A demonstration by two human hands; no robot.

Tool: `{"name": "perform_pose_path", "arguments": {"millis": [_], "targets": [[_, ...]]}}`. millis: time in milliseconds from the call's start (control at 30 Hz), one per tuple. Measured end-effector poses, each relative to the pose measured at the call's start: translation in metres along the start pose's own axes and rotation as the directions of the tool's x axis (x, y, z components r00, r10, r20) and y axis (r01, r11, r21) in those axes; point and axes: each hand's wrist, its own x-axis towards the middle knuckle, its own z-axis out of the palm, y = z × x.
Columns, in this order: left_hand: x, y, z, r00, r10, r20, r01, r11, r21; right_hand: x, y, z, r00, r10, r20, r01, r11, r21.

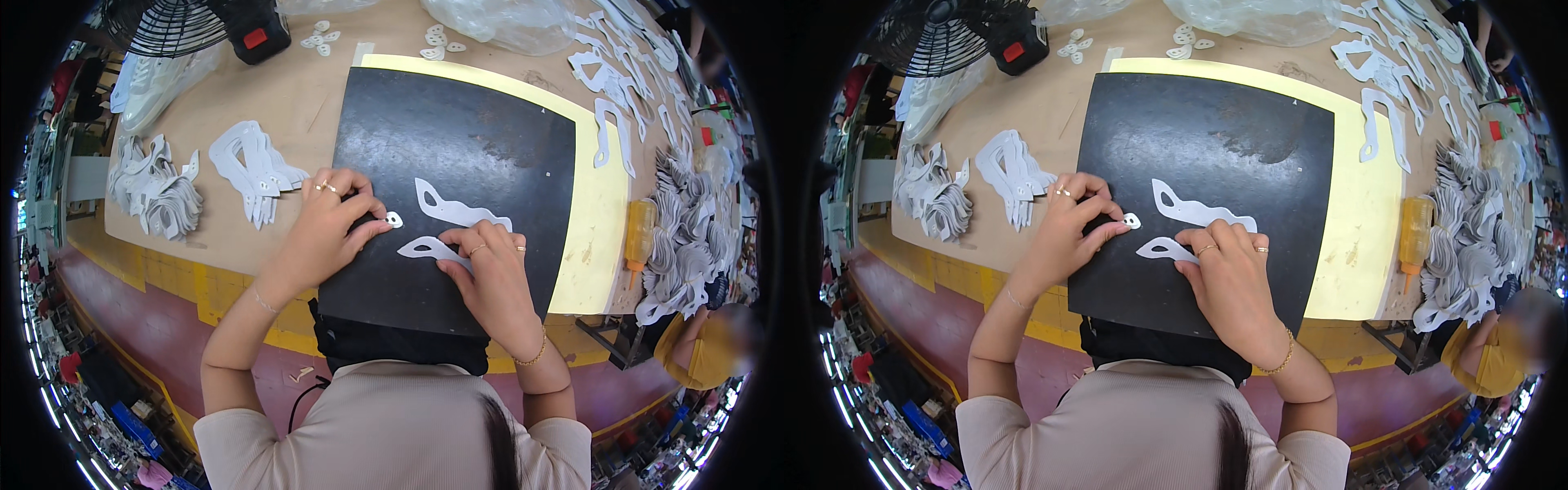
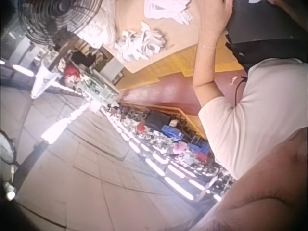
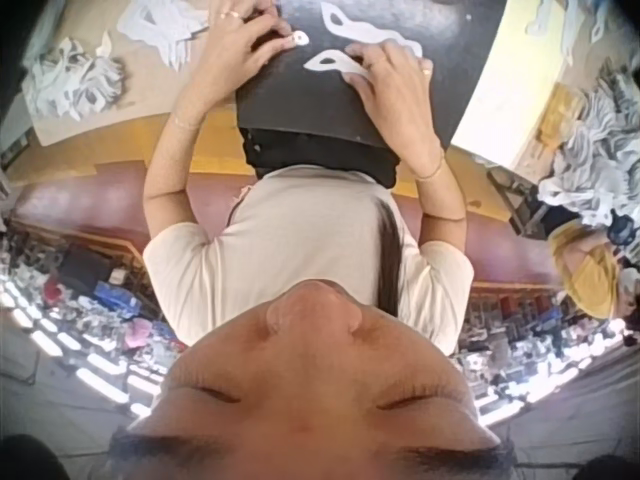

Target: The person assembles small white plastic components by hand at a workbench. They repeatedly pick up pieces, align them, and press them together, then place the assembled units into a plastic bag. Other workers are visible in the background performing similar tasks.

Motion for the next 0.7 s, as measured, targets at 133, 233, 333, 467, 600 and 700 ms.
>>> {"name": "perform_pose_path", "arguments": {"millis": [133, 233, 333, 467, 600, 700], "targets": [[-0.010, 0.015, 0.013, 0.992, -0.041, -0.121, 0.041, 0.999, -0.003, -0.002, -0.004, -0.011, 0.998, -0.009, 0.062, 0.006, 0.999, 0.053], [-0.007, 0.021, 0.018, 0.984, -0.088, -0.157, 0.086, 0.996, -0.017, -0.004, -0.002, -0.015, 0.999, 0.002, 0.046, -0.008, 0.992, 0.123], [-0.009, 0.018, 0.019, 0.988, -0.043, -0.148, 0.047, 0.999, 0.026, -0.003, 0.000, -0.017, 0.999, 0.042, 0.026, -0.046, 0.981, 0.191], [-0.005, 0.030, 0.026, 0.989, -0.060, -0.135, 0.064, 0.998, 0.025, 0.000, 0.002, -0.019, 0.991, 0.133, 0.017, -0.131, 0.941, 0.312], [-0.002, 0.044, 0.039, 0.998, -0.017, -0.062, 0.019, 0.999, 0.032, -0.001, 0.009, -0.024, 0.975, 0.194, 0.108, -0.221, 0.893, 0.392], [-0.001, 0.047, 0.041, 1.000, 0.000, -0.029, 0.001, 1.000, 0.014, -0.003, 0.013, -0.026, 0.974, 0.202, 0.102, -0.226, 0.892, 0.393]]}}
